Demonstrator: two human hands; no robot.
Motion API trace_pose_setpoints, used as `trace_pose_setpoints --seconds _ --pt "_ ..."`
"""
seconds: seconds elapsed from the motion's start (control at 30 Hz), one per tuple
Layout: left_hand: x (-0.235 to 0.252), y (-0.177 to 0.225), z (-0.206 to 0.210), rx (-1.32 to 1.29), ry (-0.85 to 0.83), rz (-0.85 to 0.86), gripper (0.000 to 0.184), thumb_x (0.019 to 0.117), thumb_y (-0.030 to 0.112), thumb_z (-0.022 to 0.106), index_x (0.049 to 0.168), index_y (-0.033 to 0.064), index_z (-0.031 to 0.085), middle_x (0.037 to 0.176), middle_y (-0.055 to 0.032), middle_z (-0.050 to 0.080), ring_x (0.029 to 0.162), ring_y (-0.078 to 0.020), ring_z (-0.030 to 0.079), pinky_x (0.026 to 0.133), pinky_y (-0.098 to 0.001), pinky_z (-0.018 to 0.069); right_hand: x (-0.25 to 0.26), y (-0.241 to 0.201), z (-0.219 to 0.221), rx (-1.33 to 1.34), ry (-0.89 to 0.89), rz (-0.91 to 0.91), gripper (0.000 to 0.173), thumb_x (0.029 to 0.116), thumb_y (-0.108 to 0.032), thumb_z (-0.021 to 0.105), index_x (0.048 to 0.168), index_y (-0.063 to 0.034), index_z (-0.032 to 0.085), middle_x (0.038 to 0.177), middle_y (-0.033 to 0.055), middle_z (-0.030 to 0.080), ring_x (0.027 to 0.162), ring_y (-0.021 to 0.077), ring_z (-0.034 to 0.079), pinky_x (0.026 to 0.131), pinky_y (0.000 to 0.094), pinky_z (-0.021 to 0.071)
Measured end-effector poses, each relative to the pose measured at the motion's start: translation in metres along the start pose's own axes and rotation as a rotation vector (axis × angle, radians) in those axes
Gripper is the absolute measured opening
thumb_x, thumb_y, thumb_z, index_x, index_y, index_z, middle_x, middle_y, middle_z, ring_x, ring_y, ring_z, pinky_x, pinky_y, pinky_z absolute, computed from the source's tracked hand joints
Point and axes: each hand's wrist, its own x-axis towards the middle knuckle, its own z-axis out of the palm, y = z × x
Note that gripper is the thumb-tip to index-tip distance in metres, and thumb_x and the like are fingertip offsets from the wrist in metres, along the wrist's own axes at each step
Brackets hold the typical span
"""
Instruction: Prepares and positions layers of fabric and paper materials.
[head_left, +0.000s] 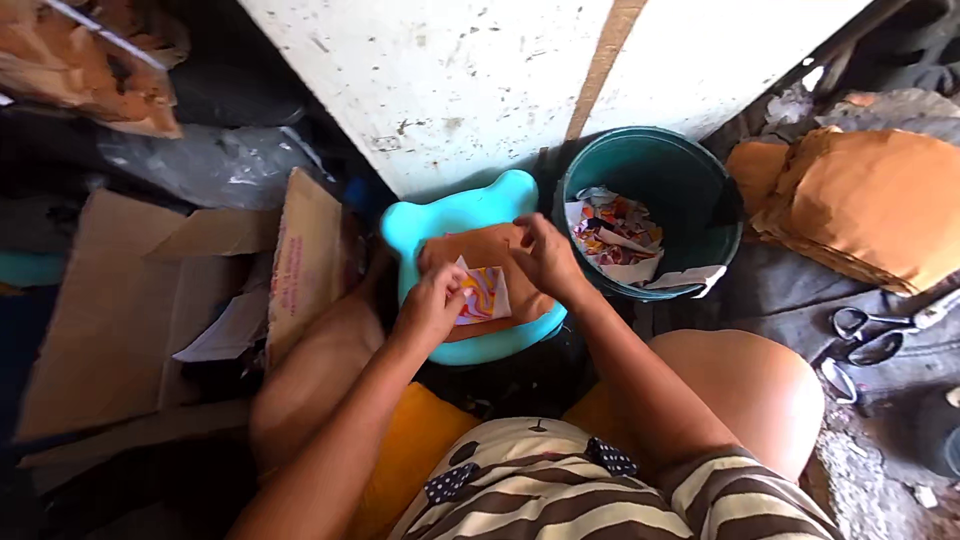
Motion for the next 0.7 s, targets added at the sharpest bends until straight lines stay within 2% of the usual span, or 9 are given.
trace_pose_setpoints --seconds 0.07,0.13,0.2,0.27,0.33,0.4,0.47,0.57,0.7 --pt "0.007 0.008 0.006 0.055 -0.204 0.01 0.028 0.1016 0.017 0.063 0.126 0.0047 0.064 0.105 -0.0155 0.07 0.096 -0.0296 0.069 0.09 -0.0524 0.0553 0.018 0.006 -0.038 0.014 0.08 0.11 0.041 0.0976 -0.015 0.066 0.134 0.0004 0.057 0.11 0.0216 0.068 0.096 0.0345 0.069 0.085 0.0531 0.0571" --pt "0.014 0.008 0.016 0.128 -0.328 -0.009 0.032 0.1018 0.018 0.062 0.13 0.0046 0.062 0.107 -0.0154 0.07 0.101 -0.0313 0.068 0.094 -0.054 0.053 0.033 0.031 -0.074 -0.027 0.133 0.27 0.038 0.1014 -0.019 0.061 0.133 0.0014 0.055 0.109 0.0223 0.069 0.094 0.0358 0.071 0.083 0.0554 0.0583" --pt "0.018 0.008 0.021 0.167 -0.368 -0.037 0.032 0.1007 0.017 0.064 0.131 0.005 0.061 0.108 -0.0153 0.068 0.103 -0.0318 0.066 0.095 -0.0537 0.052 0.045 0.073 -0.099 -0.148 0.121 0.413 0.034 0.1016 -0.019 0.061 0.126 0.0047 0.06 0.114 0.0276 0.068 0.107 0.0439 0.067 0.093 0.0635 0.0518" --pt "0.021 0.005 0.024 0.185 -0.367 -0.047 0.032 0.0991 0.017 0.066 0.129 0.0061 0.062 0.107 -0.0138 0.069 0.103 -0.0306 0.067 0.094 -0.0523 0.0527 0.051 0.118 -0.109 -0.369 -0.084 0.547 0.033 0.1008 -0.017 0.061 0.123 0.0067 0.066 0.124 0.0321 0.065 0.121 0.0498 0.06 0.102 0.0704 0.0432" --pt "0.023 0.005 0.024 0.212 -0.389 -0.056 0.033 0.0993 0.019 0.066 0.129 0.0075 0.062 0.108 -0.0128 0.069 0.104 -0.03 0.067 0.094 -0.0519 0.0526 0.048 0.165 -0.101 -0.583 -0.413 0.642 0.033 0.096 -0.016 0.068 0.121 0.0061 0.068 0.127 0.0333 0.063 0.124 0.0527 0.056 0.101 0.0758 0.0407" --pt "0.024 0.006 0.024 0.233 -0.409 -0.061 0.034 0.0998 0.02 0.066 0.131 0.0067 0.06 0.109 -0.0142 0.068 0.105 -0.0319 0.066 0.094 -0.0533 0.0522 0.037 0.2 -0.088 -0.698 -0.667 0.691 0.036 0.0938 -0.016 0.072 0.121 0.0069 0.068 0.13 0.0329 0.061 0.127 0.052 0.054 0.103 0.0748 0.039" --pt "0.025 0.007 0.025 0.245 -0.412 -0.063 0.034 0.0998 0.02 0.066 0.13 0.0068 0.06 0.107 -0.0141 0.068 0.103 -0.032 0.066 0.092 -0.0529 0.0527 0.025 0.213 -0.078 -0.729 -0.76 0.773 0.041 0.0965 -0.014 0.069 0.128 0.0106 0.062 0.136 0.0344 0.056 0.132 0.0522 0.05 0.106 0.0731 0.0363" --pt "0.027 0.009 0.024 0.261 -0.432 -0.064 0.035 0.1003 0.022 0.066 0.131 0.0063 0.058 0.11 -0.0146 0.067 0.105 -0.0326 0.066 0.094 -0.0526 0.052 0.027 0.215 -0.081 -0.733 -0.702 0.767 0.039 0.0973 -0.016 0.067 0.126 0.0103 0.064 0.136 0.0333 0.058 0.132 0.0506 0.051 0.106 0.0724 0.037" --pt "0.028 0.009 0.023 0.238 -0.437 -0.062 0.037 0.0996 0.023 0.067 0.131 0.0053 0.058 0.11 -0.016 0.066 0.106 -0.0336 0.065 0.095 -0.0541 0.051 0.042 0.199 -0.112 -0.597 -0.37 0.387 0.037 0.0857 -0.024 0.082 0.106 0.0051 0.073 0.124 0.0347 0.061 0.126 0.0567 0.05 0.103 0.0761 0.0365"
